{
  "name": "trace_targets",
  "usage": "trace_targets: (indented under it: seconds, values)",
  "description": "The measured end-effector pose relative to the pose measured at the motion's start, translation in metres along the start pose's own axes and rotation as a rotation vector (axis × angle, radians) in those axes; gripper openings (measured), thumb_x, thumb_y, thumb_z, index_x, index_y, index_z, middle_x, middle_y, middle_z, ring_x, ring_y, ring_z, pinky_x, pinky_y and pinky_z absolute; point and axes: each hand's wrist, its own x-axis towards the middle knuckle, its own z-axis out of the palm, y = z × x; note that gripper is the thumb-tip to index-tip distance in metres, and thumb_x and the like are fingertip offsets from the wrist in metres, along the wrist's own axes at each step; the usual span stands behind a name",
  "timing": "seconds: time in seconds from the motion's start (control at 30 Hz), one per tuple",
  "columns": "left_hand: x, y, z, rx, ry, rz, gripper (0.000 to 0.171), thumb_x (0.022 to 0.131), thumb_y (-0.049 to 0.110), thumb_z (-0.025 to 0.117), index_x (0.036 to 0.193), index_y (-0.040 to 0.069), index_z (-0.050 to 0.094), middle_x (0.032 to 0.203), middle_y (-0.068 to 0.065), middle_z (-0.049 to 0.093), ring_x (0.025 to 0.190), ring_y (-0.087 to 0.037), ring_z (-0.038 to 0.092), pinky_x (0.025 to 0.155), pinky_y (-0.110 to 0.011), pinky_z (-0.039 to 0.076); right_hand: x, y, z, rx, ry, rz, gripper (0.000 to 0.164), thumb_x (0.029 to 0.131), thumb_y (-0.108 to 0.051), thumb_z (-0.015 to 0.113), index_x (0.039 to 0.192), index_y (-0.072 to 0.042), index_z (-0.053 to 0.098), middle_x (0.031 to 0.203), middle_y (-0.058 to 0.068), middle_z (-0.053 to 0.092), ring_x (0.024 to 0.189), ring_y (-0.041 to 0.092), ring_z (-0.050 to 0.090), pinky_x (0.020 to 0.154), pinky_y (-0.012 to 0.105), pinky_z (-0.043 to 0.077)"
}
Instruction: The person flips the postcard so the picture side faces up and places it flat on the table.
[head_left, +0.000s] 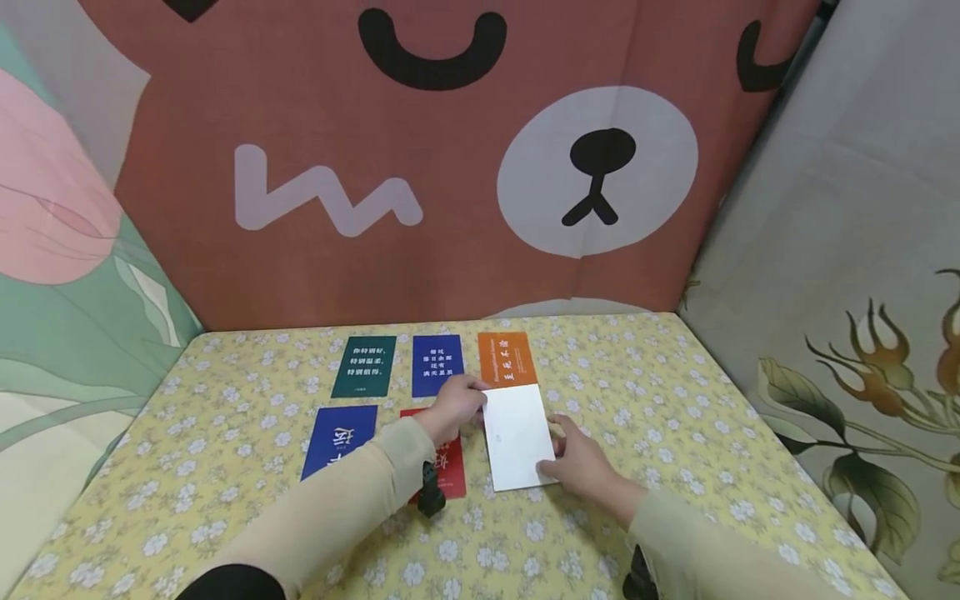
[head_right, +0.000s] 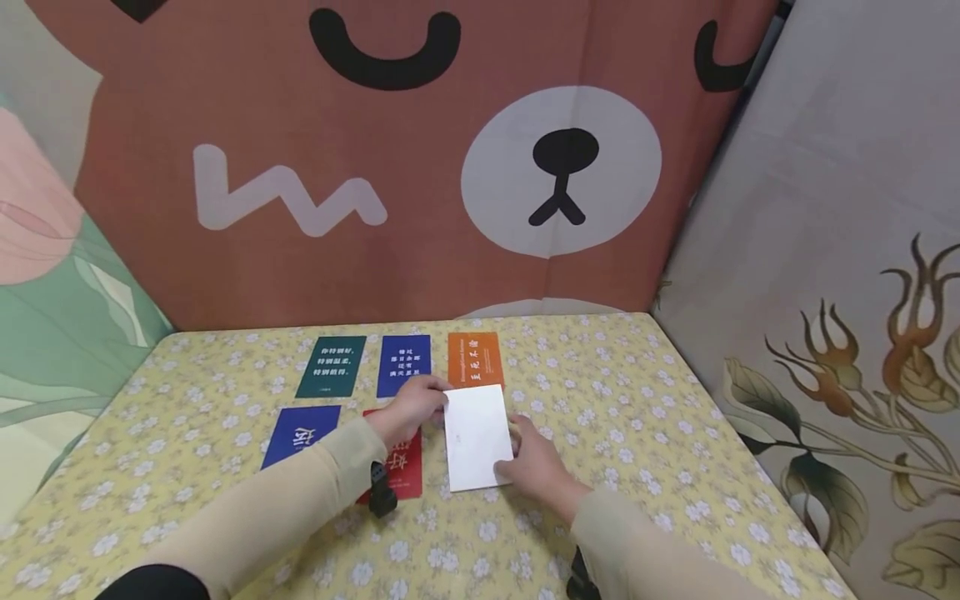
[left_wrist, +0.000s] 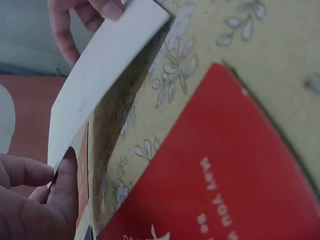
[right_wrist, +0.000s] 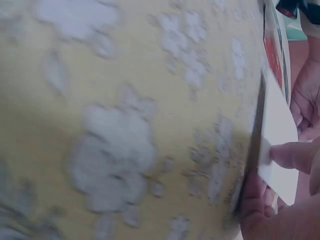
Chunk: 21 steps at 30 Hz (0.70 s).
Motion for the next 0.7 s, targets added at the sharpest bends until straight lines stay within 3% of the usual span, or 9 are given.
trace_targets:
  seconds: [0.13, 0.33, 0.43, 0.53, 0.7]
  values:
    - [0.002, -0.002, -0.005, -0.046, 0.037, -0.003, 0.020, 0.102, -0.001, 0.053, 0.120, -0.004, 0.062, 0.116, -0.017, 0.060, 0.096, -0.028, 0.065, 0.082, -0.038, 0.058, -0.009, 0.004, 0.003, 0.058, 0.015, -0.039, 0.065, 0.089, -0.003, 0.076, 0.144, 0.002, 0.044, 0.082, 0.006, 0.058, 0.065, 0.018, 0.049, 0.057, 0.029, 0.042]
    - [0.004, -0.002, -0.011, -0.089, 0.068, 0.005, 0.018, 0.102, -0.001, 0.056, 0.118, -0.004, 0.061, 0.118, -0.018, 0.059, 0.097, -0.029, 0.065, 0.083, -0.039, 0.058, -0.017, 0.007, 0.001, 0.078, -0.010, -0.093, 0.014, 0.095, -0.006, 0.073, 0.103, -0.005, 0.061, 0.084, 0.002, 0.061, 0.072, 0.017, 0.056, 0.058, 0.029, 0.049]
    - [0.004, -0.003, -0.013, -0.115, 0.081, 0.000, 0.018, 0.102, -0.001, 0.056, 0.119, -0.004, 0.061, 0.117, -0.018, 0.059, 0.093, -0.027, 0.064, 0.081, -0.038, 0.057, -0.019, 0.008, 0.001, 0.077, -0.063, -0.154, 0.014, 0.093, -0.008, 0.076, 0.099, -0.004, 0.064, 0.087, 0.002, 0.062, 0.078, 0.016, 0.059, 0.063, 0.028, 0.052]
    - [0.005, -0.005, -0.014, -0.128, 0.094, -0.012, 0.020, 0.102, 0.000, 0.056, 0.121, -0.003, 0.061, 0.117, -0.017, 0.059, 0.090, -0.024, 0.062, 0.078, -0.035, 0.056, -0.020, 0.010, 0.002, 0.069, -0.103, -0.216, 0.021, 0.089, -0.006, 0.080, 0.104, -0.001, 0.065, 0.091, 0.004, 0.061, 0.081, 0.017, 0.059, 0.066, 0.028, 0.053]
    - [0.005, -0.007, -0.017, -0.162, 0.094, -0.024, 0.024, 0.104, 0.003, 0.054, 0.126, -0.004, 0.060, 0.117, -0.017, 0.060, 0.093, -0.023, 0.062, 0.079, -0.034, 0.056, -0.022, 0.006, 0.002, -0.005, -0.035, -0.288, 0.019, 0.092, -0.005, 0.077, 0.108, -0.004, 0.068, 0.094, 0.001, 0.060, 0.085, 0.015, 0.059, 0.072, 0.028, 0.055]
